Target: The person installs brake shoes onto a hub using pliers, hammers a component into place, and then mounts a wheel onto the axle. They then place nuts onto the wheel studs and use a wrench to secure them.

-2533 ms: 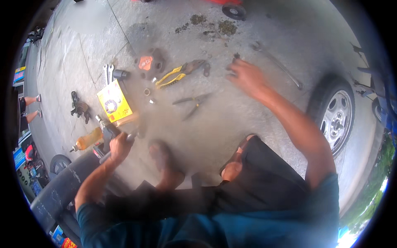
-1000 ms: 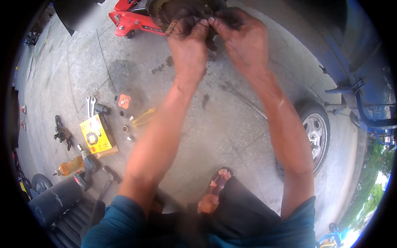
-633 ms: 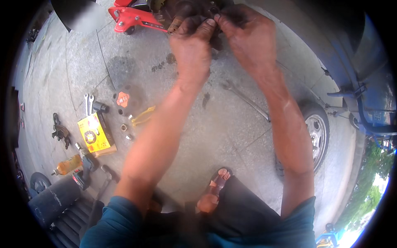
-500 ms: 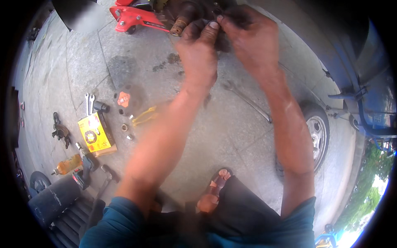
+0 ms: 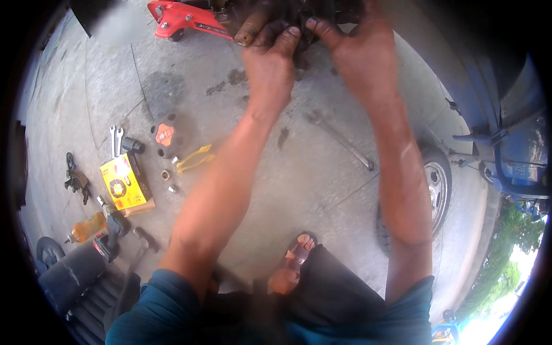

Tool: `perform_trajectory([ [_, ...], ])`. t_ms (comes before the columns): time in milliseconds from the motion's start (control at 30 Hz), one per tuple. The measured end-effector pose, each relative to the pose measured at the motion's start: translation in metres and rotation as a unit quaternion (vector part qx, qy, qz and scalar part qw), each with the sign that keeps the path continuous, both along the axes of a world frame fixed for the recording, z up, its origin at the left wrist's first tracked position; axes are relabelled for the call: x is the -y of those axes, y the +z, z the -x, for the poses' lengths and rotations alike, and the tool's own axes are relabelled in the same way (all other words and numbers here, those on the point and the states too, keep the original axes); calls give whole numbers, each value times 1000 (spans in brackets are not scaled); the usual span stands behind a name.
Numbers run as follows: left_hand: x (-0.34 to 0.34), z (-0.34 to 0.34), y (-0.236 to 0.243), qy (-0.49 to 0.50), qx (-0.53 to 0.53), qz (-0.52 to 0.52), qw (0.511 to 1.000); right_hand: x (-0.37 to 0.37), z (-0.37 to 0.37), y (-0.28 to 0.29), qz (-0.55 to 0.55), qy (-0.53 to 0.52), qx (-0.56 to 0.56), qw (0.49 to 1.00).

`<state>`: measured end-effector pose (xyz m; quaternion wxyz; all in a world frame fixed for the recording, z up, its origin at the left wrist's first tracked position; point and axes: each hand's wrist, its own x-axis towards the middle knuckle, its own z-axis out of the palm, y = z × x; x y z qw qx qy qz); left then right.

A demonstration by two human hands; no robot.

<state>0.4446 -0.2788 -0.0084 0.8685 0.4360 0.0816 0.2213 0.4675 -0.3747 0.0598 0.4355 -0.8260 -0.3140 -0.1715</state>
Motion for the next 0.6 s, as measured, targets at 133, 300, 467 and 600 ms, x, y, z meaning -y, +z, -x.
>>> perform_trajectory([
  [133, 8, 23, -22, 47, 13, -154, 987, 0, -2, -5, 1, -72, -11, 997],
  [300, 5, 156, -100, -148, -46, -560, 814, 4, 5, -30, -141, -88, -50, 985],
  [467, -32, 265, -154, -219, -117, -546, 800, 19, 59, -112, 197, -104, -184, 957],
  [600, -72, 279, -157, -208, -123, -685, 687, 5, 74, -182, 344, 103, -229, 905],
])
